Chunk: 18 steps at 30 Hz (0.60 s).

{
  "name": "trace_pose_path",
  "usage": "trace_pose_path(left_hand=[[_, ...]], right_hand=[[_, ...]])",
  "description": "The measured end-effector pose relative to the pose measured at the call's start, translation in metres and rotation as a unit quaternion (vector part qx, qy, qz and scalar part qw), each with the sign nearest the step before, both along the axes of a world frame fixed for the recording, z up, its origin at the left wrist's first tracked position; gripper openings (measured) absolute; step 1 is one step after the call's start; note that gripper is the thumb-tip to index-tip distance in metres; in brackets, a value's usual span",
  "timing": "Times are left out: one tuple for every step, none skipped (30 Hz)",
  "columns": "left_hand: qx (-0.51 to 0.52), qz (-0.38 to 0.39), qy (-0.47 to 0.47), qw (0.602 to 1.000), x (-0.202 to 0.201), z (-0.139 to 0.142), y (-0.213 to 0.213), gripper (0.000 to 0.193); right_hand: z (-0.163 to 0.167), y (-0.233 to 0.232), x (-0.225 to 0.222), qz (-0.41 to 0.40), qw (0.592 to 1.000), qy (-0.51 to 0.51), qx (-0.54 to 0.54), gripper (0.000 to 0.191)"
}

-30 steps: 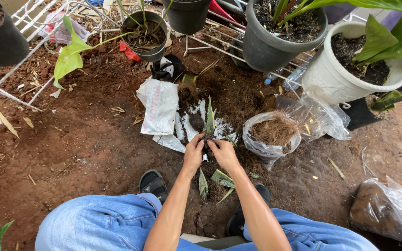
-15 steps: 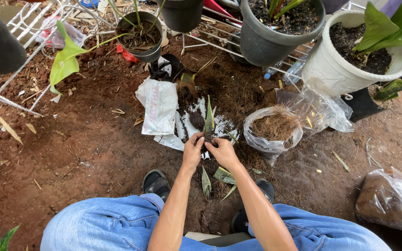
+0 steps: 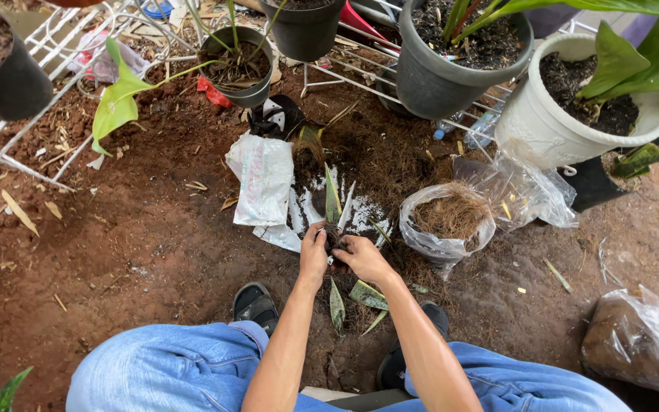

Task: The person sits on the ground and works on snake plant leaves, holding each leaf and pulling or trimming away the root material at its base, setting processed leaves aside on the soil. A bag of dry roots and a white sack sit nearby as they handle the leaves one at a time.

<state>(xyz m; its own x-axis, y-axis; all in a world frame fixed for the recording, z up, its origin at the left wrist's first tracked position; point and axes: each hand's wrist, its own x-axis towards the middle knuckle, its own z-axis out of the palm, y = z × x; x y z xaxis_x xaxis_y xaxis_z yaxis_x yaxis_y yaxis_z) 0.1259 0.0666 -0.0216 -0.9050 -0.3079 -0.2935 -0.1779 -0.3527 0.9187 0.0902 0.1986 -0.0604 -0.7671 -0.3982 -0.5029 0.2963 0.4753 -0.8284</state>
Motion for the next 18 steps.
trace_pose_path(left_hand=[[0.004, 0.000, -0.005, 1.000, 0.000, -0.002, 0.000, 0.029], [0.001, -0.002, 0.004, 1.000, 0.000, -0.004, 0.001, 0.028], [-0.001, -0.004, 0.012, 1.000, 0.000, -0.004, 0.001, 0.028], [-0.003, -0.004, 0.021, 1.000, 0.000, -0.005, 0.002, 0.028], [0.004, -0.001, 0.009, 1.000, 0.000, -0.005, 0.003, 0.028], [0.011, 0.002, -0.002, 1.000, 0.000, -0.005, 0.003, 0.028], [0.019, 0.006, -0.012, 1.000, -0.001, -0.006, 0.003, 0.028], [0.030, 0.008, -0.013, 0.999, -0.001, -0.005, 0.002, 0.028], [0.043, 0.009, -0.015, 0.999, -0.001, -0.005, 0.001, 0.028], [0.056, 0.010, -0.018, 0.998, -0.001, -0.005, 0.001, 0.028], [0.054, 0.011, -0.010, 0.998, 0.000, -0.005, 0.000, 0.028], [0.052, 0.012, -0.003, 0.999, 0.000, -0.005, -0.001, 0.027], [0.050, 0.015, 0.005, 0.999, 0.001, -0.006, -0.001, 0.027], [0.052, 0.014, 0.000, 0.999, 0.001, -0.006, 0.000, 0.027], [0.054, 0.015, -0.004, 0.998, 0.002, -0.007, 0.000, 0.027], [0.054, 0.015, -0.008, 0.998, 0.001, -0.007, 0.000, 0.027], [0.062, 0.016, -0.009, 0.998, 0.001, -0.007, -0.001, 0.027], [0.069, 0.015, -0.009, 0.997, 0.002, -0.008, -0.001, 0.027]], right_hand=[[-0.001, 0.000, 0.000, 0.000, 1.000, 0.004, 0.018, 0.031], [-0.003, -0.001, 0.001, 0.000, 0.999, 0.052, 0.014, 0.031], [-0.006, -0.001, 0.000, 0.000, 0.995, 0.100, 0.011, 0.030], [-0.009, -0.002, 0.000, 0.002, 0.989, 0.148, 0.010, 0.030], [-0.013, -0.001, 0.001, -0.010, 0.988, 0.153, 0.010, 0.029], [-0.016, -0.002, 0.000, -0.020, 0.987, 0.159, 0.011, 0.028], [-0.019, -0.001, 0.000, -0.030, 0.985, 0.167, 0.013, 0.027], [-0.021, -0.001, -0.001, -0.040, 0.986, 0.161, -0.013, 0.026], [-0.024, -0.002, -0.001, -0.049, 0.986, 0.155, -0.037, 0.026], [-0.025, -0.001, -0.001, -0.059, 0.985, 0.149, -0.061, 0.025], [-0.026, -0.001, -0.001, -0.051, 0.985, 0.157, -0.059, 0.025], [-0.027, 0.000, -0.001, -0.041, 0.984, 0.166, -0.056, 0.025], [-0.027, 0.000, -0.001, -0.030, 0.983, 0.175, -0.054, 0.025], [-0.026, 0.000, -0.001, -0.042, 0.989, 0.127, -0.065, 0.022], [-0.026, 0.000, -0.001, -0.053, 0.993, 0.079, -0.076, 0.021], [-0.024, -0.001, -0.002, -0.064, 0.994, 0.033, -0.088, 0.020], [-0.023, -0.001, -0.002, -0.058, 0.994, 0.035, -0.090, 0.020], [-0.022, -0.002, -0.002, -0.054, 0.993, 0.039, -0.094, 0.020]])
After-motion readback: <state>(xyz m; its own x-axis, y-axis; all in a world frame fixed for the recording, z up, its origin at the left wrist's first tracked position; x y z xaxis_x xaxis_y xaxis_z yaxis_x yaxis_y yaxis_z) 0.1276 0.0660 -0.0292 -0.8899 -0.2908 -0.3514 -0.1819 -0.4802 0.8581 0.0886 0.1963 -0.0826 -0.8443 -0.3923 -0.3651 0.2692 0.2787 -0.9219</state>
